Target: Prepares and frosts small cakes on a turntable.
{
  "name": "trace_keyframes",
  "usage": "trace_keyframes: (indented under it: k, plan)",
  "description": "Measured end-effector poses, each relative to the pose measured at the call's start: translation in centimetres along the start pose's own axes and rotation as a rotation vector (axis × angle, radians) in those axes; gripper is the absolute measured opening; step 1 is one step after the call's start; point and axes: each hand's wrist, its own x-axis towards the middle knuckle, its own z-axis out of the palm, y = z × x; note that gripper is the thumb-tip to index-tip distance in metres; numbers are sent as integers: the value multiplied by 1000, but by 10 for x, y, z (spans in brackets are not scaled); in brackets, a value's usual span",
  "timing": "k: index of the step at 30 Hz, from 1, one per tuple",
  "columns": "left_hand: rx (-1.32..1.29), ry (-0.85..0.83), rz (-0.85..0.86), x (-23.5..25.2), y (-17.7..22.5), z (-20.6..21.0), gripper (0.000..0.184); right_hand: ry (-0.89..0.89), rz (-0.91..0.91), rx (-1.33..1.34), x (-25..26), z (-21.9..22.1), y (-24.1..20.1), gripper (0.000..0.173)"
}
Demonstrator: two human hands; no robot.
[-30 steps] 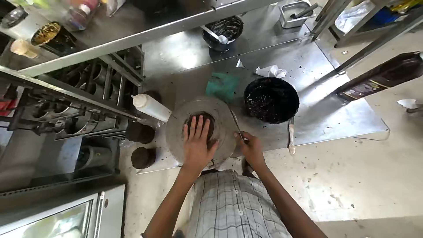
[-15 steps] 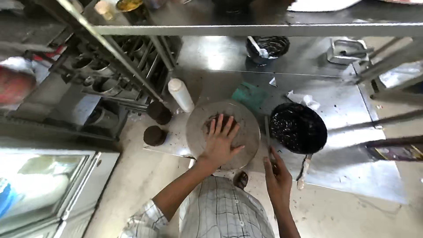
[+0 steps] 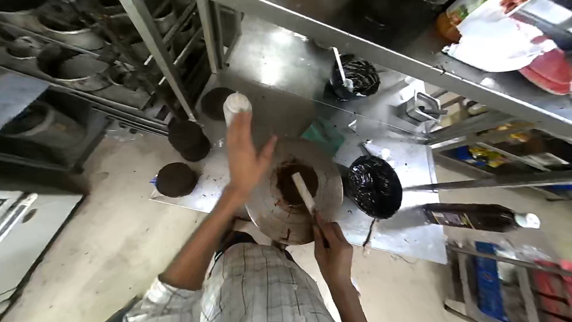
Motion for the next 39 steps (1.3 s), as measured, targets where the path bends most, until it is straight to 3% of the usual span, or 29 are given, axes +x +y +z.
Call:
trace_keyframes:
  k: [2, 4, 7, 11, 14, 17, 19, 22, 26, 33, 39]
  plan:
    - [-34, 151, -29, 35, -37, 0, 107, -28, 0, -23, 0, -1, 1, 30]
    - [-144, 187, -44, 62, -69, 7, 123, -67, 54, 38, 4, -14, -9, 31]
    - [-291, 163, -28, 85, -105, 26, 124, -54, 57, 60, 1, -23, -23, 31]
    - [-417, 212, 20, 96, -116, 51, 134, -90, 70, 84, -13, -3, -8, 29]
    - [-341, 208, -127, 105, -112, 55, 125, -97, 117, 244, -7, -19, -2, 31]
    - [-87, 97, -165, 102, -76, 41, 102, 6, 152, 393, -12, -44, 23, 32]
    - [175, 7, 54, 85, -18, 18, 91, 76, 163, 443, -15, -58, 51, 33]
    - [679, -305, 431, 37, 71, -19, 70, 161, 248, 461, -41, -75, 96, 34]
    - [1165, -546, 707, -13, 118, -46, 58, 186, 340, 519, -66, -86, 147, 36]
    - [1476, -656, 579, -23, 133, -33, 52, 190, 331, 585, -72, -93, 197, 37]
    - [1461, -588, 562, -5, 137, 5, 49, 206, 293, 589, -71, -101, 212, 39]
